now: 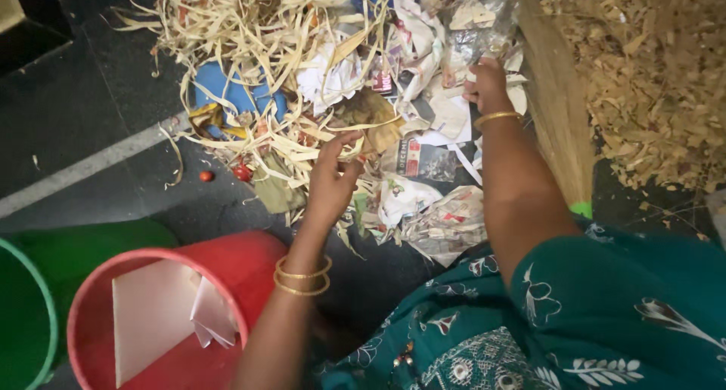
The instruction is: The person sorts through a pile of mixed waste on the floor, picking out paper, plastic wrappers, and other debris by hand. They place the selected items into a red bucket while leaving the rest of the pile behind.
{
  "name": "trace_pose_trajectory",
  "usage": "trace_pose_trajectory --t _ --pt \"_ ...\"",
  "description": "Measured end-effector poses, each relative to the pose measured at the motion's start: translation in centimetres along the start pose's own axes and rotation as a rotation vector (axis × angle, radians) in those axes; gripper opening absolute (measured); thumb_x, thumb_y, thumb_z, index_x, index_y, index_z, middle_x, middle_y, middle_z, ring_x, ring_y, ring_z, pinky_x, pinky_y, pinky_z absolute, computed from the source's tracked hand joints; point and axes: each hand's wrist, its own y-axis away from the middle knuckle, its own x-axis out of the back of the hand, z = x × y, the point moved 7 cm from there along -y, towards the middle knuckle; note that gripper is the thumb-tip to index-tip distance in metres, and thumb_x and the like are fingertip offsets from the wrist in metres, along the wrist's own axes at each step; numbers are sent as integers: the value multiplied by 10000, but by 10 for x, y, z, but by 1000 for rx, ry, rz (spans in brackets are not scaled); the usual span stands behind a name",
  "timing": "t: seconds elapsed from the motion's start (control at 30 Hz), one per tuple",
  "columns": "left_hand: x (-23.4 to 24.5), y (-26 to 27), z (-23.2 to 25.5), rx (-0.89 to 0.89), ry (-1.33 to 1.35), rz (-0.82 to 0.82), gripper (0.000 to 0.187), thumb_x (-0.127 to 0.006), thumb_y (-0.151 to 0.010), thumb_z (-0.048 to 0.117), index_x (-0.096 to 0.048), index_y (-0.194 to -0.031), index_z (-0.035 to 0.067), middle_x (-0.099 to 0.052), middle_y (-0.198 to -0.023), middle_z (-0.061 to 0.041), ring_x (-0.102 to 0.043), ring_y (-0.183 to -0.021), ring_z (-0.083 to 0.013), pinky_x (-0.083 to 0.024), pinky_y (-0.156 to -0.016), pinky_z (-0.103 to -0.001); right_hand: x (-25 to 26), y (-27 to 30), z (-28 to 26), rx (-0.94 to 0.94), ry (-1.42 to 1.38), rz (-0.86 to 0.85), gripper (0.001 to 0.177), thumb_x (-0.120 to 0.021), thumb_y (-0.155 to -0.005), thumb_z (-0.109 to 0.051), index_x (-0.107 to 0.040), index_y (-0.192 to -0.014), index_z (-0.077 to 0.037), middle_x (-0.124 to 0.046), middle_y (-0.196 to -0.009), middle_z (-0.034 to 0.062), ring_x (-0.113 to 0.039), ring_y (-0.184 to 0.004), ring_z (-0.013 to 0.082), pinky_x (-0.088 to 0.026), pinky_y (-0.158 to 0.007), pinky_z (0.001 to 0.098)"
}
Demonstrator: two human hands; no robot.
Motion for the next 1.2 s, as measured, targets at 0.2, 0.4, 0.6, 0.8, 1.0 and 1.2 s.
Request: trace_pose_trajectory --t 0.2,0.4,0.6,0.8,1.0,1.2 --pt "2 -7 -15 207 96 -21 461 -612 -894 9 -621 -1340 124 -612 -1241 -81 -693 -803 -135 -572 -611 -261 -28 -11 3 -71 -239 -173 591 -627 -931 -174 -362 -1452 -259 -573 -1327 92 -702 -1005 352 -584 -782 566" --pt "3 -9 -14 238 116 2 409 -633 -943 78 -614 -1348 126 -585 -1277 -74 -698 -828 -120 -574 -614 -260 -35 -14 13 -143 -332 -225 513 -636 -973 -219 -415 -1435 -190 -570 -1317 147 -681 -1128 352 -567 -884 583" --pt "2 -12 -6 222 20 0 393 -670 -954 112 -626 -1344 127 -619 -1292 -66 -659 -770 -127 -561 -625 -256 -39 -20 -24 88 -748 -174 432 -658 -936 -188 -533 -1335 -78 -544 -1333 115 -588 -1245 309 -501 -1075 551" --pt "13 -11 21 105 77 24 448 -627 -925 57 -623 -1367 135 -616 -1317 -66 -658 -800 -113 -544 -640 -240 -62 1 -68 242 -1020 -31 483 -659 -891 -211 -571 -1323 -14 -564 -1344 107 -548 -1283 286 -454 -1099 506" --pt "46 -2 53 129 142 103 387 -667 -952 106 -622 -1335 142 -628 -1248 -58 -681 -796 -102 -532 -582 -236 -134 84 -109 261 -1115 -242 478 -636 -885 -221 -591 -1287 34 -598 -1260 162 -603 -1203 305 -508 -1076 476" --pt "104 21 76 -94 -4 271 388 -673 -976 132 -639 -1362 119 -686 -1244 -81 -702 -925 -139 -578 -755 -261 -227 248 -144 154 -914 -570 285 -645 -929 -125 -644 -1149 57 -660 -1071 147 -678 -1060 293 -565 -1041 459"
